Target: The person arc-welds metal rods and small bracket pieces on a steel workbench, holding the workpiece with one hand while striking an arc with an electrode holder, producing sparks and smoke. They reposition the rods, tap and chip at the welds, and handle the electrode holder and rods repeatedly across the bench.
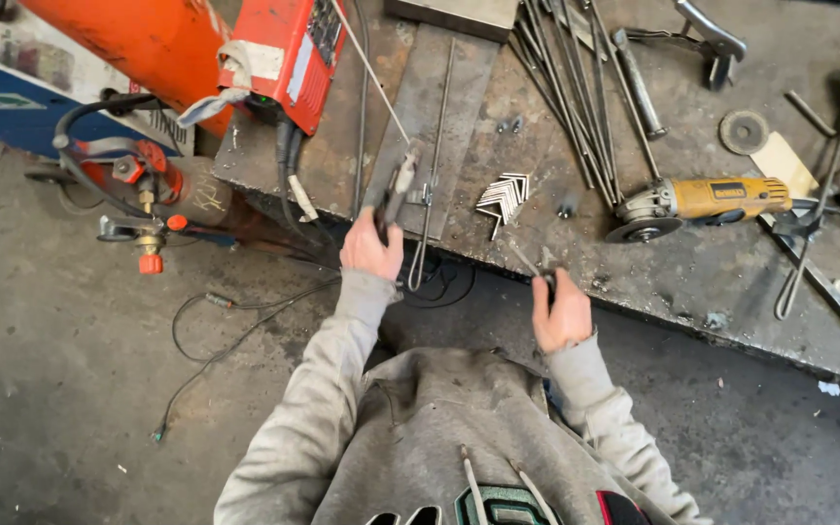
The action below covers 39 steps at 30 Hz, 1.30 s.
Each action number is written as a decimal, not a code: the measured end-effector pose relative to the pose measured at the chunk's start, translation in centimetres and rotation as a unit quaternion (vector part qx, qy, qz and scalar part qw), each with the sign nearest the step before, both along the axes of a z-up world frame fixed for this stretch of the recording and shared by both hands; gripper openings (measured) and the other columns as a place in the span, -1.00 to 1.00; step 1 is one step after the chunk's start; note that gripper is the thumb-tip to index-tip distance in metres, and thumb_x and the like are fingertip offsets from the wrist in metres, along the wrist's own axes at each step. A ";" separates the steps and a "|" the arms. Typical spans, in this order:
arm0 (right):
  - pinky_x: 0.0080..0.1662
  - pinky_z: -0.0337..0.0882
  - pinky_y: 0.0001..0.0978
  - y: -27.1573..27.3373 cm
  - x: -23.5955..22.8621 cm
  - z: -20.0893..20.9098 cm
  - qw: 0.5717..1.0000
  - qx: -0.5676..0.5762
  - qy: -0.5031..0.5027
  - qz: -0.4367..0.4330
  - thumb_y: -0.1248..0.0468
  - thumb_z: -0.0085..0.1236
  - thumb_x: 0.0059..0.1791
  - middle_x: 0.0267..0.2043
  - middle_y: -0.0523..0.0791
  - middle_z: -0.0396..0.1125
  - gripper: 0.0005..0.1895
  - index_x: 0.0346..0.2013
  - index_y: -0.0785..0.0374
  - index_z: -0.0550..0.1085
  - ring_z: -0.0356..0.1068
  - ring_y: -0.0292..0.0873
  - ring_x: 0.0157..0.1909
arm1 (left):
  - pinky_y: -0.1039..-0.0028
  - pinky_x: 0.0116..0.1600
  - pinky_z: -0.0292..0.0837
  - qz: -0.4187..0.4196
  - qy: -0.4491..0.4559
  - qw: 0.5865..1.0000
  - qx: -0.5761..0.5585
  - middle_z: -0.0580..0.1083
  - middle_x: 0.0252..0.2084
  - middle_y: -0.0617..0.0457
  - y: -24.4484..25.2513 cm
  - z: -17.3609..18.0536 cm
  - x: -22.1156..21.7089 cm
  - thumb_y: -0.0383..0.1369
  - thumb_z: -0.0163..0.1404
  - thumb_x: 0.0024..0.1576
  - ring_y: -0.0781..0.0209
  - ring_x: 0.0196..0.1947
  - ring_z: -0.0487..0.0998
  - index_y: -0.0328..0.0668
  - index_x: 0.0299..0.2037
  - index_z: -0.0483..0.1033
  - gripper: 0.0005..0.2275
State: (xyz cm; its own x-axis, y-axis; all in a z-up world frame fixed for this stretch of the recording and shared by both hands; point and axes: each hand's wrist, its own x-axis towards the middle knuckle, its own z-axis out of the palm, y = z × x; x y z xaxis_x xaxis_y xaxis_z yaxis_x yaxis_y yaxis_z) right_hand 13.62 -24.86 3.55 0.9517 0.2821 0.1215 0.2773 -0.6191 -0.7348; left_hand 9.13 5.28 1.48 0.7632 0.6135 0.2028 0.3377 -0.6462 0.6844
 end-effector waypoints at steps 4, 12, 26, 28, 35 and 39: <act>-0.25 0.38 0.03 -0.9 -1.3 0.3 1.000 0.011 0.019 -0.001 0.24 0.07 0.10 -0.33 0.21 0.40 -0.78 -0.16 0.41 0.43 0.41 0.33 -0.27 | -0.01 -0.13 0.43 0.005 0.033 0.999 0.020 0.51 -0.13 -0.28 0.6 -1.2 2.7 -0.27 0.04 0.20 -0.34 -0.15 0.52 -0.35 -0.03 0.42 -0.72; -0.26 0.42 -0.14 -1.1 -1.9 2.4 0.998 0.012 0.068 -0.001 0.25 0.06 0.09 -0.36 0.12 0.44 -0.79 -0.13 0.37 0.48 0.48 0.17 -0.33 | 0.12 -0.11 0.47 0.048 0.098 0.977 0.185 0.35 0.02 -0.20 1.4 -3.8 4.6 -0.25 0.13 0.17 -0.21 -0.06 0.43 -0.38 0.21 0.34 -0.52; -0.32 0.43 -0.36 2.2 -2.1 2.9 0.986 0.062 0.146 0.060 0.25 0.09 0.07 -0.43 -0.04 0.49 -0.74 -0.02 0.31 0.54 0.45 -0.20 -0.47 | 0.12 -0.09 0.44 0.006 0.104 0.978 0.183 0.31 0.00 -0.22 2.4 -1.7 2.1 -0.30 0.18 0.12 -0.23 -0.07 0.40 -0.37 0.32 0.31 -0.43; -0.32 0.43 -0.35 2.5 -2.1 2.7 0.985 0.058 0.147 0.070 0.25 0.09 0.08 -0.44 -0.03 0.49 -0.74 -0.01 0.31 0.54 0.44 -0.18 -0.48 | 0.11 -0.08 0.44 0.005 0.118 0.976 0.182 0.31 -0.02 -0.20 2.2 -1.2 1.5 -0.31 0.17 0.12 -0.21 -0.07 0.41 -0.32 0.33 0.34 -0.45; -0.23 0.46 -0.32 2.9 -0.6 2.4 0.994 0.074 0.055 0.053 0.25 0.09 0.10 -0.36 0.02 0.49 -0.75 0.00 0.33 0.54 0.51 -0.11 -0.37 | 0.12 -0.01 0.49 0.067 0.033 0.995 0.065 0.47 -0.02 -0.29 -1.9 -0.6 -2.8 -0.21 0.07 0.24 -0.26 -0.07 0.53 -0.27 -0.04 0.51 -0.73; -0.18 0.48 -0.30 5.1 1.7 1.1 0.991 0.110 -0.005 0.070 0.29 0.07 0.13 -0.29 0.05 0.50 -0.77 0.00 0.36 0.53 0.53 -0.07 -0.29 | 0.07 -0.07 0.49 0.048 0.024 0.988 -0.143 0.58 -0.27 -0.27 -4.4 -5.5 -3.9 -0.08 0.02 0.25 -0.35 -0.18 0.59 -0.29 -0.16 0.55 -0.65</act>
